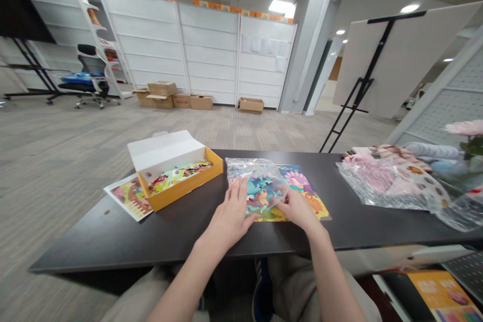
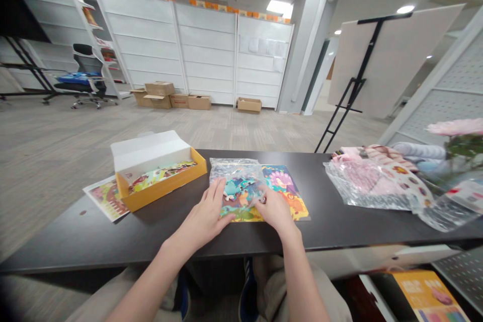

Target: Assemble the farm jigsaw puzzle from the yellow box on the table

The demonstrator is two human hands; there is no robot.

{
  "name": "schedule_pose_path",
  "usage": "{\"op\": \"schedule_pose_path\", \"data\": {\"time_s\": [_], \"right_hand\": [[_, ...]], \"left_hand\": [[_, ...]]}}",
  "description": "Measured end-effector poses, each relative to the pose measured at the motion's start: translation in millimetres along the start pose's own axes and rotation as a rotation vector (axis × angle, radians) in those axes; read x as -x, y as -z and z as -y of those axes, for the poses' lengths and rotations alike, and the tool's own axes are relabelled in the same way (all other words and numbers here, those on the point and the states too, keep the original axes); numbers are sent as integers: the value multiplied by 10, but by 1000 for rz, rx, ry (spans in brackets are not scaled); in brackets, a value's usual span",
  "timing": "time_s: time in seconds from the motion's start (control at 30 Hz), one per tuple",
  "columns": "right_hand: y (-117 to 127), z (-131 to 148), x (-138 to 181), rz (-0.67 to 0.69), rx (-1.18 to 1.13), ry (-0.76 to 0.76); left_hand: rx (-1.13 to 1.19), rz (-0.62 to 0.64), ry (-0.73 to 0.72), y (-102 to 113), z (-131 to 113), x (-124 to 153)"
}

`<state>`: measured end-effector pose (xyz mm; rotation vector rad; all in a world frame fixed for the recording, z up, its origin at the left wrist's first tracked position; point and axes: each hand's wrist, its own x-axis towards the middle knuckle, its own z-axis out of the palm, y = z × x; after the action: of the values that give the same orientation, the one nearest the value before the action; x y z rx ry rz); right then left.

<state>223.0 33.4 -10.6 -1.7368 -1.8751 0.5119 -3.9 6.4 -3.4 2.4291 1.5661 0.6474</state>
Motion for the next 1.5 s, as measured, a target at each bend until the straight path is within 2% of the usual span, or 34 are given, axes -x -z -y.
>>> {"op": "schedule_pose_path", "data": {"time_s": [0.13, 0.37, 0.5, 0.57, 0.63, 0.7, 0.77, 0.83, 0.9, 0.97, 1.0, 1.1, 1.2, 1.33, 1.5], "right_hand": [[31, -42, -80, 54, -34, 29], [46, -151, -130, 70, -394, -1], [-16, -127, -153, 51, -464, -41], [-29, -148, -175, -16, -442, -96], [10, -193, -178, -139, -423, -146], [118, -232, -133, -267, -459, -171], [278, -226, -32, -294, -559, -157], [428, -150, 100, -163, -658, -92], [490, -13, 209, 75, -716, -24], [419, 144, 245, 220, -717, 7], [340, 216, 232, 230, -719, 10], [45, 356, 130, 101, -809, -31], [-102, 387, 78, 5, -929, 28], [80, 324, 154, 80, -888, 88], [377, 95, 176, -173, -794, -1]], "left_hand": [[33, -1, 19, 16, 32, -1], [109, -34, 44, 11, 105, -5], [91, -37, 41, 2, 102, -3], [96, -33, 49, 14, 90, -4], [105, -35, 70, 34, 76, -7], [111, -43, 86, 55, 65, -10], [112, -55, 85, 70, 58, -11], [112, -66, 74, 80, 54, -9], [114, -79, 54, 85, 52, -6], [123, -98, 24, 84, 51, -6], [130, -108, 9, 80, 51, -7], [157, -134, -22, 58, 57, -18], [182, -148, -39, 30, 73, -27], [217, -124, -85, 16, 99, -17], [137, -51, -208, 36, 148, -25]]}}
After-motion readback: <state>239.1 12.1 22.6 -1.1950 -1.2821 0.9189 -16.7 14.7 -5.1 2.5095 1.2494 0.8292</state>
